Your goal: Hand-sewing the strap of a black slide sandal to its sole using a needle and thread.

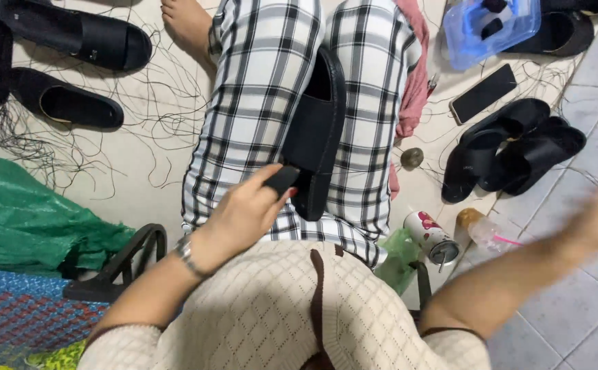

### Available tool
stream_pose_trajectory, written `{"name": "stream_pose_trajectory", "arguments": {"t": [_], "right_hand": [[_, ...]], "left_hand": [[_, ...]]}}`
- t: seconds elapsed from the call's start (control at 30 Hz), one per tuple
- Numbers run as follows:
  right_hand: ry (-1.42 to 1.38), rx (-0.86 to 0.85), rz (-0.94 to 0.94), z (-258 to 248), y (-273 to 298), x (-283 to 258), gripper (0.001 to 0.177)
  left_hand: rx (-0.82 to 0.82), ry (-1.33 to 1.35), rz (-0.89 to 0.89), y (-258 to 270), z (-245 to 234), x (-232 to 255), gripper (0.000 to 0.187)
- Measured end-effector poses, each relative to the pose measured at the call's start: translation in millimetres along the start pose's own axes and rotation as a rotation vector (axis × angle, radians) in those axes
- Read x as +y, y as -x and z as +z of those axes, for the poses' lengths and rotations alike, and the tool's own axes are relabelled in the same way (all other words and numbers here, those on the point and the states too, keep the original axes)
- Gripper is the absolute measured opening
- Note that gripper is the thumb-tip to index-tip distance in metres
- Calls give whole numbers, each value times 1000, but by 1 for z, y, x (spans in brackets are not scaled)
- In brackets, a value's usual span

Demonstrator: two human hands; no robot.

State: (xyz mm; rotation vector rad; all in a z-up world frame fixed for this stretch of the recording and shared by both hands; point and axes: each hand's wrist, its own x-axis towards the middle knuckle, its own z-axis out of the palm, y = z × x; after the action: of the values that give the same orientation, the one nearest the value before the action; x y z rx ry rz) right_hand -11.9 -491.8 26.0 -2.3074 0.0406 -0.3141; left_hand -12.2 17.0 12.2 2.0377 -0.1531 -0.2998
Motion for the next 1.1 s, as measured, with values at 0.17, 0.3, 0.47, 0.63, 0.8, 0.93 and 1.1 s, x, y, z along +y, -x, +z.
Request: {"name": "stream_pose_trajectory", "arguments": {"t": [0.17, 0.3, 0.47, 0.63, 0.8, 0.93, 1.1], "right_hand": [[-261, -394, 52, 152, 20, -163, 28], [-195, -500, 79, 186, 33, -184, 17], [-254, -403, 253, 211, 53, -168, 10], [-197, -213, 152, 222, 57, -176, 8], [144, -334, -104, 208, 60, -224, 68], [305, -401, -236, 222, 49, -228, 72], [303, -427, -220, 236, 15, -234, 75]], "left_hand": [[19, -208, 126, -12, 20, -9, 45], [62, -216, 71, -21, 25, -9, 45], [77, -255, 28, -28, 31, -15, 40], [132, -388, 94, -30, 30, -12, 32], [-23, -383, 115, -9, 18, -5, 26], [-249, -375, 106, -22, 10, -17, 25], [-290, -310, 120, -52, -18, -11, 27]]}}
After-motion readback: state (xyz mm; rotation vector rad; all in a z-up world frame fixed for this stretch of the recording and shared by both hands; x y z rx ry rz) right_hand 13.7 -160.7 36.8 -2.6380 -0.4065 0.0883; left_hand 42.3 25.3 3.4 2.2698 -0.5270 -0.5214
